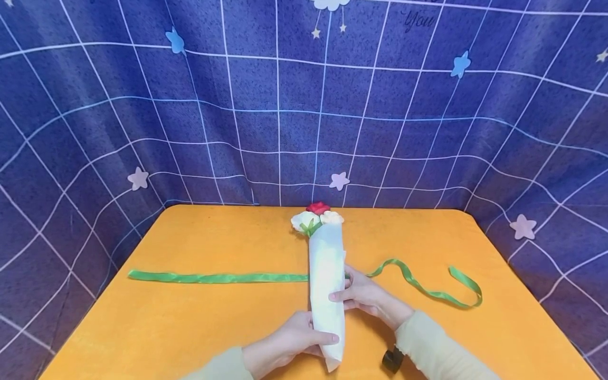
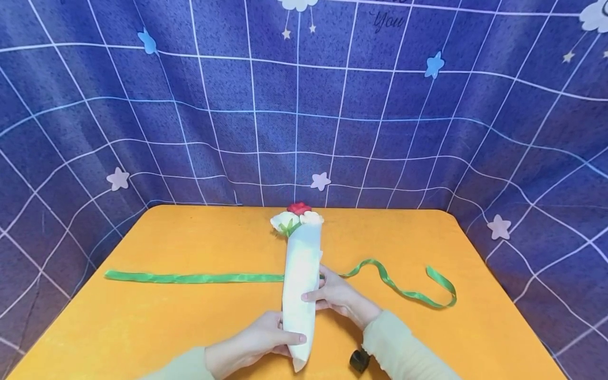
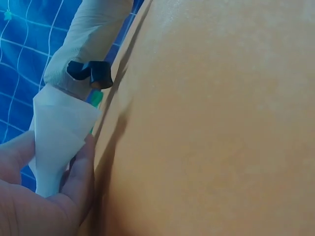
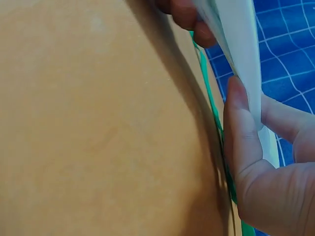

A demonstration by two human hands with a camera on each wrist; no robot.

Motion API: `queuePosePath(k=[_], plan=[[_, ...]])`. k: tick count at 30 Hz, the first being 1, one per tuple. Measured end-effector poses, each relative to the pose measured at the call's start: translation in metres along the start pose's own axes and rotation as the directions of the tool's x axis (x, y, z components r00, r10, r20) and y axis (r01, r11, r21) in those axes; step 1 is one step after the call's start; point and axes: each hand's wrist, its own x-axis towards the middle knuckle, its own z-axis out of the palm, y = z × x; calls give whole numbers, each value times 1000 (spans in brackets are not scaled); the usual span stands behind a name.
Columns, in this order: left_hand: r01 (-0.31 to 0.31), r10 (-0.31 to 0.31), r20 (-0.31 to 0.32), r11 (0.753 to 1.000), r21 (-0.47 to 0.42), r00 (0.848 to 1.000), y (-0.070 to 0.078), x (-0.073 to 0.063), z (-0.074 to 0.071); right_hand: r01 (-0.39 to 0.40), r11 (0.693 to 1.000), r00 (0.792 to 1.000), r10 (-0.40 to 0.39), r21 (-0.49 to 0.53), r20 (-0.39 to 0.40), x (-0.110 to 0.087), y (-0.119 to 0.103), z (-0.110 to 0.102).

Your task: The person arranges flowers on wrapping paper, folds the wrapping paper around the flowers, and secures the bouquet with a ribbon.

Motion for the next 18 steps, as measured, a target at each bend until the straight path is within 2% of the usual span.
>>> queuePosePath(k=[4, 7, 8, 9, 10, 11, 12, 13, 14, 15, 16, 17, 18], plan=[[11, -11, -19, 1000, -20, 1000, -1, 4, 0, -12, 998, 997, 7, -65, -78, 0, 3, 0], [11, -12, -33, 999, -33, 999, -3, 7, 0, -12, 986, 987, -15, -168, -161, -1, 3, 1], [11, -12, -36, 999, -34, 999, -5, 8, 1, 6, 969, 979, -56, -245, -198, -2, 1, 2], [12, -13, -38, 999, -37, 999, -6, 9, 1, 46, 933, 967, -131, -357, -218, -3, -1, 3], [13, -14, -40, 999, -38, 999, -7, 10, 1, 86, 875, 951, -215, -477, -222, -5, -3, 4], [14, -15, -43, 999, -35, 999, -9, 11, 1, 122, 786, 931, -301, -606, -204, -6, -5, 4], [17, -18, -45, 999, -33, 999, -9, 11, 1, 158, 671, 908, -388, -725, -161, -8, -7, 5], [19, -20, -44, 999, -29, 999, -9, 11, 1, 191, 538, 882, -462, -821, -98, -10, -9, 6], [20, -21, -44, 999, -25, 999, -9, 11, 1, 233, 403, 855, -518, -885, -11, -12, -11, 7], [20, -21, -45, 1000, -22, 999, -8, 12, 1, 282, 293, 840, -535, -913, 88, -14, -13, 8], [18, -19, -43, 1000, -17, 999, -8, 11, 1, 330, 231, 841, -512, -915, 174, -15, -14, 8], [16, -17, -40, 1000, -14, 999, -7, 12, 1, 372, 188, 844, -476, -909, 247, -16, -15, 8], [15, -15, -35, 1000, -10, 999, -7, 11, 1, 403, 170, 851, -432, -900, 299, -16, -16, 9]])
